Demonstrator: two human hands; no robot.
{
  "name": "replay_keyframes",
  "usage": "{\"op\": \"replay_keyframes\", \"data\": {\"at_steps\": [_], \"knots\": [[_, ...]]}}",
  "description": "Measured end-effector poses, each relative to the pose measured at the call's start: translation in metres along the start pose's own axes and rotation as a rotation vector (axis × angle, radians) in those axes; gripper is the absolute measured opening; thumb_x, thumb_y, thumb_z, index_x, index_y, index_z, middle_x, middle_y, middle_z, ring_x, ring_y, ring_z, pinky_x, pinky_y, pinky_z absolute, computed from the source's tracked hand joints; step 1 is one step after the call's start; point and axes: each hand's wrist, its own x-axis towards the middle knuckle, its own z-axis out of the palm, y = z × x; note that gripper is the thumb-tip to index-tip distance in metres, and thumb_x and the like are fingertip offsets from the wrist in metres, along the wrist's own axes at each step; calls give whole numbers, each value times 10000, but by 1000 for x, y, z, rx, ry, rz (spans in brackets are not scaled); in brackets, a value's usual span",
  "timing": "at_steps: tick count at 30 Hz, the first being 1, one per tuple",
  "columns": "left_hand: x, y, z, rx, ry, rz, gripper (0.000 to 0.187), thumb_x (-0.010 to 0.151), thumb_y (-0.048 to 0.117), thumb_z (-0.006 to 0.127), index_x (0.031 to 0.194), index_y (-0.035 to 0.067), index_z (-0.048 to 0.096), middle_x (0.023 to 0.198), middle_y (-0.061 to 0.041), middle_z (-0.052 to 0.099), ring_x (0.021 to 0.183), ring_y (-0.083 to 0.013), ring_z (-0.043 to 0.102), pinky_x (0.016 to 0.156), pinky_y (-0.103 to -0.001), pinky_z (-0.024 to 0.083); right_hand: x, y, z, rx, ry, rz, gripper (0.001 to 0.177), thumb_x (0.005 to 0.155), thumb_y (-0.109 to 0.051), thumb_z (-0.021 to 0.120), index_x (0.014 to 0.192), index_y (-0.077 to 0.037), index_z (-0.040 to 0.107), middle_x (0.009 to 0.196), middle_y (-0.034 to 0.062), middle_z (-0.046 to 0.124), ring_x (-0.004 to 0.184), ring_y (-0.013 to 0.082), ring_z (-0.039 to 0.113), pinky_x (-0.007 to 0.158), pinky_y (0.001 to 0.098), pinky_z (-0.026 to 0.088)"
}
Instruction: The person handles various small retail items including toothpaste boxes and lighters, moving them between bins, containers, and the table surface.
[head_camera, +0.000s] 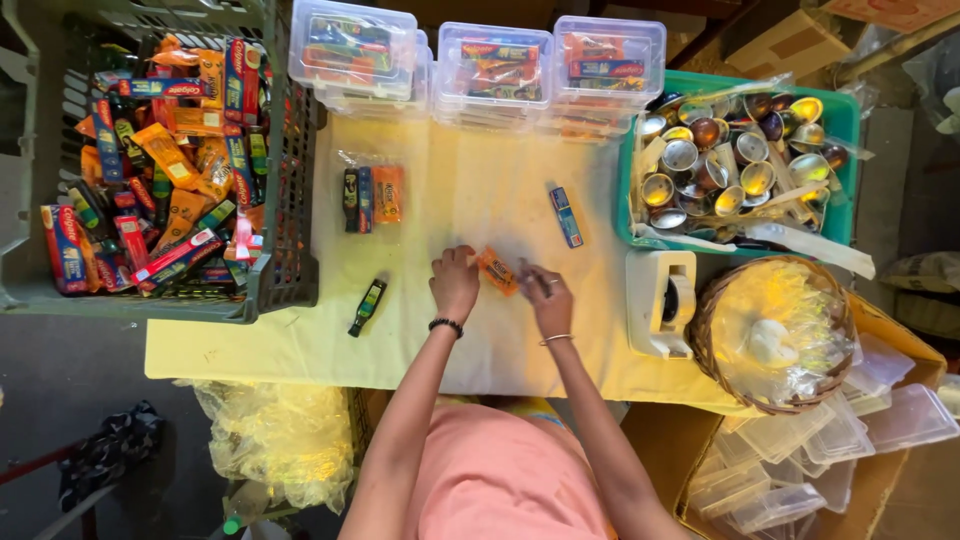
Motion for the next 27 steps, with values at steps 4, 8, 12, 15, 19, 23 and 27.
{"op": "replay_keyframes", "data": {"at_steps": [4,8,12,15,19,23,27], "knots": [[25,8,-2,-57,0,-126,344,864,325,789,1119,170,617,1173,-76,603,1106,-360,569,827,-516,516,3,-17,54,-944,-97,-459,334,939,-269,724,1259,-176,744,995,105,667,886,297,657,765,414,549],[40,11,14,-14,33,-241,355,777,284,826,1013,142,602,1129,-76,614,1079,-340,586,853,-475,524,5,-11,77,-1200,34,-487,317,949,-341,681,1246,-249,740,903,68,621,840,299,638,717,451,533],[39,18,13,-31,81,-237,388,726,296,853,969,140,594,1091,-79,605,1056,-339,580,841,-475,516,-10,-19,68,-1258,159,-392,370,934,-399,679,1272,-261,741,873,80,613,786,311,630,686,456,543],[30,19,13,-19,119,-228,388,731,312,848,960,146,583,1064,-81,594,1043,-329,582,825,-468,514,-29,-1,55,-1350,165,-359,423,981,-380,653,1372,-225,696,911,79,613,780,305,629,668,438,553],[35,19,14,7,138,-223,359,770,341,836,922,145,576,1054,-60,598,1039,-319,586,796,-475,508,-46,12,41,-1463,93,-324,568,908,-391,675,1418,-146,633,936,93,617,809,313,642,640,426,562],[40,8,14,-47,113,-188,341,752,323,840,876,131,588,1014,-58,626,995,-322,597,790,-473,506,-49,4,42,-1442,22,-203,540,854,-399,694,1310,-109,690,911,101,631,815,310,657,650,452,565],[43,-2,1,-93,97,-115,317,788,320,832,850,110,603,946,-69,665,929,-321,630,775,-459,520,-44,-41,67,-1439,-60,290,352,1078,-399,596,1054,-111,797,975,100,659,875,320,676,764,452,553]]}}
